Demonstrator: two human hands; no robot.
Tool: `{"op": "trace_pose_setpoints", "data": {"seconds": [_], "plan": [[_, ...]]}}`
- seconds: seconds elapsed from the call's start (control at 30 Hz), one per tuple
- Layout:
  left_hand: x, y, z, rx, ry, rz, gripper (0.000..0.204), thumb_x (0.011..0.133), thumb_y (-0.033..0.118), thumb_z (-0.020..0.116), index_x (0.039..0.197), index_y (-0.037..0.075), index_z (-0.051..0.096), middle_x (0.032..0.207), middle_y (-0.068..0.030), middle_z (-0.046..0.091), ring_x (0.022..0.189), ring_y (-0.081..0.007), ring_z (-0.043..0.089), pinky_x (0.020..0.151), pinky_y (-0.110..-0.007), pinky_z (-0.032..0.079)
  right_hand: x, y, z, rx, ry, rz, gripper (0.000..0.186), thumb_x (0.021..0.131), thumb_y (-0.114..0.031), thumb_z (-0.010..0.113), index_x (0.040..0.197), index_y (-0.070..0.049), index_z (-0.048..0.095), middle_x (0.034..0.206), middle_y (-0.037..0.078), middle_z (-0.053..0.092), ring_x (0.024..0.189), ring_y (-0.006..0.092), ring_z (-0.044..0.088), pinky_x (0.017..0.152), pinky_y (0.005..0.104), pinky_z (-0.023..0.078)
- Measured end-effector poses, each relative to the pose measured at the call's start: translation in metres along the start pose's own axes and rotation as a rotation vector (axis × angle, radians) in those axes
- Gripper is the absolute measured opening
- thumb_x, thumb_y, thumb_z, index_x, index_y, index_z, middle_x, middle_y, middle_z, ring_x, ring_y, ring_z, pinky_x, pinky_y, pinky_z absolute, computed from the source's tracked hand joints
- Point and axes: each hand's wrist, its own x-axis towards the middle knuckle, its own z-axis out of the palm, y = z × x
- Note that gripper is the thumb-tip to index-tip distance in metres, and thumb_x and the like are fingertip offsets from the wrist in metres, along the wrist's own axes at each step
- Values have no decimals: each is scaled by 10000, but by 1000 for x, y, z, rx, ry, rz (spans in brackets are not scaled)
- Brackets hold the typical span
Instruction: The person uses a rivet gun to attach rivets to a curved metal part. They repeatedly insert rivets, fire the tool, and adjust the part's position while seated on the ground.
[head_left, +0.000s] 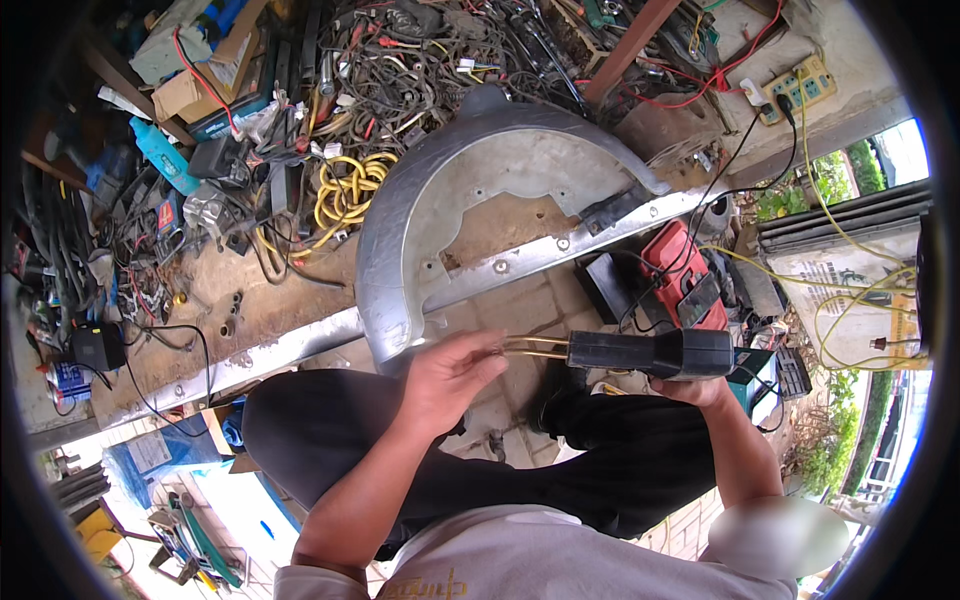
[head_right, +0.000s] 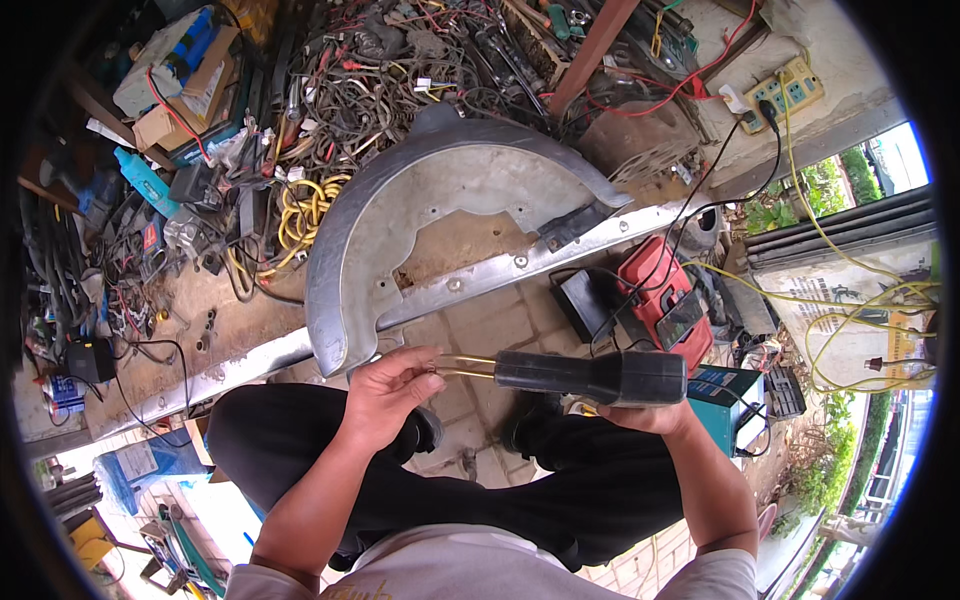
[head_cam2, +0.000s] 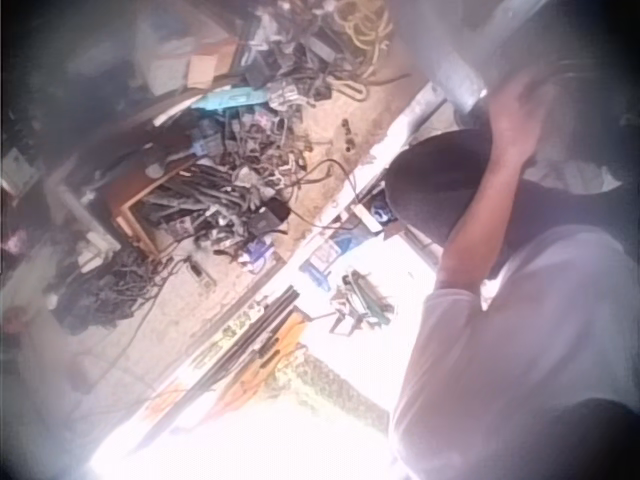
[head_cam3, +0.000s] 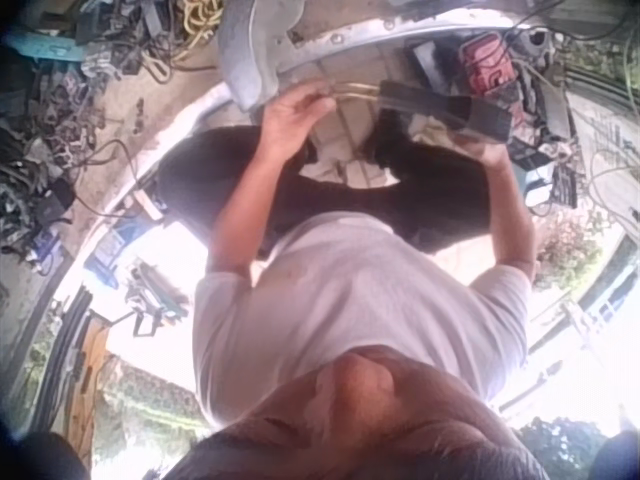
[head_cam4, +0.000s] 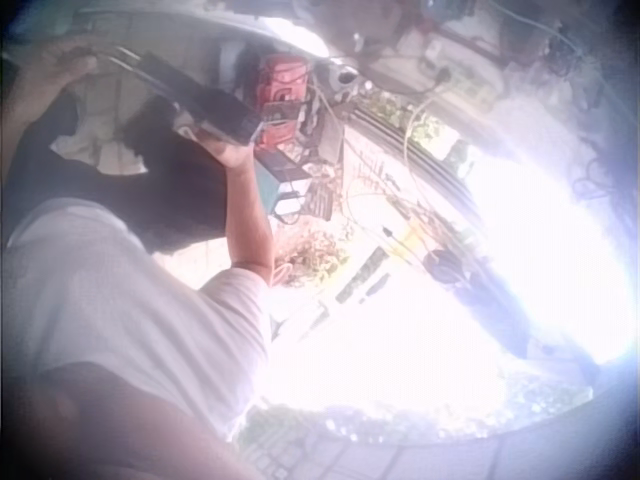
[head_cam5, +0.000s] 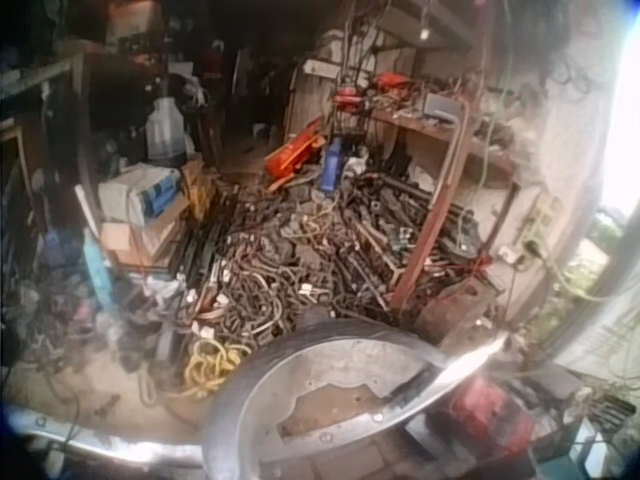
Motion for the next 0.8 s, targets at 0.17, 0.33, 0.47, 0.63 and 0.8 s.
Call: {"op": "trace_pose_setpoints", "data": {"seconds": [0.17, 0.33, 0.47, 0.63, 0.8], "plan": [[0, 0, -1, 36, 1, -12, 337, 923, -20, 702, 1255, -29, 646, 1068, -60, 653, 985, -110, 638, 880, -239, 523, 3, 1, -1, -54, 9, -85, 349, 709, -115, 831, 1042, -51, 749, 981, 86, 747, 879, 257, 718, 798, 343, 563], [0, -1, -1, 23, -13, -32, 342, 920, -15, 709, 1256, -27, 647, 1062, -52, 652, 983, -103, 634, 873, -233, 521, 7, -3, -2, -111, -31, -61, 358, 689, -72, 824, 1031, -29, 726, 962, 64, 728, 878, 230, 692, 805, 354, 547], [0, -1, -3, 53, -30, -56, 347, 919, -11, 713, 1259, -26, 647, 1060, -43, 645, 987, -98, 627, 867, -231, 520, 9, -4, -2, 13, -52, 5, 341, 683, -57, 812, 1007, -19, 712, 934, 42, 713, 848, 182, 670, 776, 330, 532], [-2, -1, -1, 33, 31, -105, 371, 908, 7, 733, 1269, -22, 651, 1066, -54, 685, 965, -98, 641, 862, -241, 537, 9, -1, 1, 406, -88, 272, 408, 690, -60, 817, 1083, -14, 716, 927, 66, 726, 816, 179, 678, 739, 315, 538], [-3, -1, -2, -23, 38, -131, 378, 905, 27, 745, 1268, -23, 654, 1083, -76, 709, 959, -110, 658, 870, -254, 552, 9, 0, 1, 543, -60, 383, 362, 685, -43, 802, 1030, -8, 698, 851, 44, 699, 752, 162, 643, 698, 322, 528]]}}
